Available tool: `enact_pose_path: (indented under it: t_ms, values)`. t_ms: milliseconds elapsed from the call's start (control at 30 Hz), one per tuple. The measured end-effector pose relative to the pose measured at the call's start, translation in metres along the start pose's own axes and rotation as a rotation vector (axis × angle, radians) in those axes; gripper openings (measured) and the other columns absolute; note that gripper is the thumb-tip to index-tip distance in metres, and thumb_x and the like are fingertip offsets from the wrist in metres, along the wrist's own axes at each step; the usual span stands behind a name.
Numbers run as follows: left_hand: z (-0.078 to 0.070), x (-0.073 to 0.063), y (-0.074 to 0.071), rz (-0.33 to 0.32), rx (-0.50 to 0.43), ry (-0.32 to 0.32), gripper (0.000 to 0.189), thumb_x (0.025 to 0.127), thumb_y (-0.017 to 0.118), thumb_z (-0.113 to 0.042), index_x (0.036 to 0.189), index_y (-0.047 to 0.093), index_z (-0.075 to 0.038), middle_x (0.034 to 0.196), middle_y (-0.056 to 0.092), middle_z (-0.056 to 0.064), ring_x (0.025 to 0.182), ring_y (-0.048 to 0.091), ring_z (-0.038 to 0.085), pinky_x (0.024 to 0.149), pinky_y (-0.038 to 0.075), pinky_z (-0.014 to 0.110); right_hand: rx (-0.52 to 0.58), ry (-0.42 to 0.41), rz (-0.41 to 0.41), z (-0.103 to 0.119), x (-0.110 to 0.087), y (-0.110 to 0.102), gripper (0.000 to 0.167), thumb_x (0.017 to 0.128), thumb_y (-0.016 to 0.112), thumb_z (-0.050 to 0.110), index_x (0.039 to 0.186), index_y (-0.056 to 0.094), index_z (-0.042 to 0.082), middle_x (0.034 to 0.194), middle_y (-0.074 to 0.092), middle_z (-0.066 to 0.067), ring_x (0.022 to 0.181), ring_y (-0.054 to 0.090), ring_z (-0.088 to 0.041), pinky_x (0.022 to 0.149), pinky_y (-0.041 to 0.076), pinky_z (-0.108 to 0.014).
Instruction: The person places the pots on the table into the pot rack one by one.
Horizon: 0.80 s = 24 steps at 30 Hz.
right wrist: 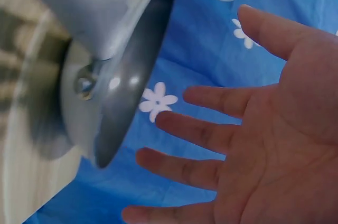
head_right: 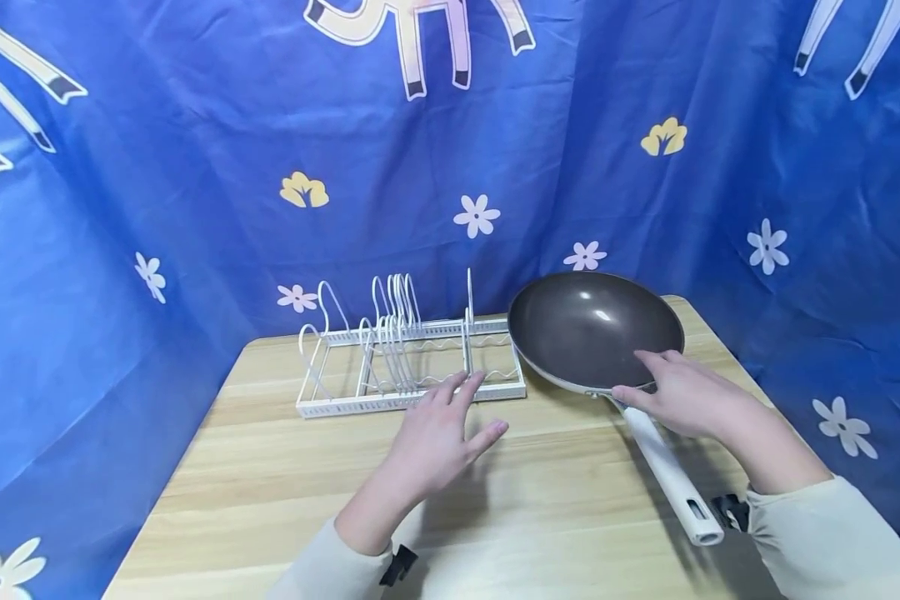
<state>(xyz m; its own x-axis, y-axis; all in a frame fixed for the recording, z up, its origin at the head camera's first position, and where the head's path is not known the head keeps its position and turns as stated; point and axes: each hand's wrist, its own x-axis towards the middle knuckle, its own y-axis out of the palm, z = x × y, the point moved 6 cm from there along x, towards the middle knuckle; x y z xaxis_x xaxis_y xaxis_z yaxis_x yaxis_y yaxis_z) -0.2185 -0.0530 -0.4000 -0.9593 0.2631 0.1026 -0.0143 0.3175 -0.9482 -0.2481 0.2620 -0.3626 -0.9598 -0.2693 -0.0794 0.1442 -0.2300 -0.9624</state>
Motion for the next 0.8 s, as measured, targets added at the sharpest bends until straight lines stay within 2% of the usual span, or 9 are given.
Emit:
enact_pose_path:
  t_ms: [67, 200, 233, 300, 367, 467, 633, 733, 800]
  values:
    - [-0.004, 0.0, 0.004, 0.02, -0.007, 0.009, 0.084, 0.102, 0.046, -0.079, 0.17, 0.033, -0.031, 0.175, 0.04, 0.009, 0.154, 0.048, 0.044, 0.119, 0.045, 0.072, 0.007, 0.003, 0.021, -0.006, -0.002, 0.007, 0.087, 0.107, 0.061, 0.057, 0.153, 0.045, -0.015, 0.147, 0.054, -0.046, 0.136, 0.053, -0.065, 0.106, 0.05, -0.075]
    - [-0.013, -0.001, 0.011, 0.053, -0.026, 0.033, 0.083, 0.103, 0.044, -0.079, 0.17, 0.034, -0.03, 0.175, 0.04, 0.008, 0.153, 0.05, 0.042, 0.118, 0.048, 0.069, 0.049, 0.005, 0.095, -0.015, -0.004, 0.023, 0.081, 0.108, 0.058, 0.057, 0.142, 0.052, -0.017, 0.133, 0.068, -0.038, 0.121, 0.068, -0.056, 0.098, 0.057, -0.068]
    - [-0.016, -0.001, 0.013, 0.055, -0.032, 0.042, 0.082, 0.104, 0.045, -0.078, 0.169, 0.036, -0.03, 0.174, 0.042, 0.008, 0.153, 0.05, 0.041, 0.118, 0.049, 0.067, 0.062, 0.006, 0.109, -0.017, -0.005, 0.027, 0.079, 0.108, 0.058, 0.056, 0.139, 0.054, -0.016, 0.13, 0.07, -0.036, 0.118, 0.07, -0.054, 0.096, 0.058, -0.066]
    - [-0.021, -0.002, 0.016, 0.062, -0.045, 0.064, 0.081, 0.104, 0.045, -0.077, 0.168, 0.038, -0.028, 0.171, 0.046, 0.008, 0.151, 0.053, 0.04, 0.117, 0.051, 0.064, 0.104, 0.012, 0.145, -0.019, -0.006, 0.038, 0.07, 0.109, 0.057, 0.055, 0.127, 0.058, -0.012, 0.114, 0.075, -0.026, 0.103, 0.074, -0.041, 0.088, 0.061, -0.055]
    - [-0.027, -0.003, 0.02, 0.072, -0.059, 0.082, 0.08, 0.105, 0.045, -0.076, 0.168, 0.038, -0.027, 0.169, 0.049, 0.007, 0.148, 0.056, 0.039, 0.116, 0.052, 0.061, 0.137, 0.031, 0.175, -0.022, -0.007, 0.048, 0.066, 0.109, 0.057, 0.055, 0.12, 0.059, -0.011, 0.103, 0.072, -0.02, 0.093, 0.071, -0.033, 0.08, 0.059, -0.046]
    - [-0.035, -0.004, 0.026, 0.1, -0.076, 0.1, 0.081, 0.105, 0.044, -0.076, 0.168, 0.038, -0.026, 0.169, 0.049, 0.006, 0.144, 0.059, 0.039, 0.116, 0.052, 0.059, 0.239, 0.056, 0.207, -0.025, -0.008, 0.062, 0.058, 0.109, 0.059, 0.051, 0.113, 0.056, -0.006, 0.088, 0.061, -0.007, 0.079, 0.059, -0.02, 0.069, 0.05, -0.035]
    - [-0.048, -0.006, 0.035, 0.147, -0.095, 0.114, 0.082, 0.105, 0.04, -0.078, 0.169, 0.038, -0.027, 0.168, 0.051, 0.005, 0.147, 0.058, 0.035, 0.121, 0.051, 0.055, 0.446, 0.09, 0.231, -0.025, -0.009, 0.078, 0.048, 0.109, 0.064, 0.044, 0.11, 0.052, -0.002, 0.081, 0.062, -0.008, 0.072, 0.059, -0.02, 0.061, 0.05, -0.032]
    - [-0.058, -0.01, 0.045, 0.187, -0.144, 0.134, 0.082, 0.105, 0.039, -0.079, 0.168, 0.039, -0.027, 0.165, 0.055, 0.005, 0.147, 0.059, 0.032, 0.123, 0.05, 0.049, 0.522, 0.122, 0.248, -0.024, -0.009, 0.083, 0.057, 0.108, 0.065, 0.045, 0.122, 0.05, -0.008, 0.094, 0.065, -0.012, 0.083, 0.061, -0.022, 0.066, 0.051, -0.032]
    - [-0.067, -0.012, 0.052, 0.225, -0.192, 0.146, 0.082, 0.105, 0.039, -0.08, 0.167, 0.04, -0.027, 0.163, 0.057, 0.004, 0.147, 0.06, 0.028, 0.124, 0.05, 0.044, 0.544, 0.142, 0.255, -0.025, -0.009, 0.084, 0.063, 0.107, 0.065, 0.046, 0.129, 0.047, -0.011, 0.102, 0.06, -0.013, 0.09, 0.059, -0.024, 0.072, 0.05, -0.032]
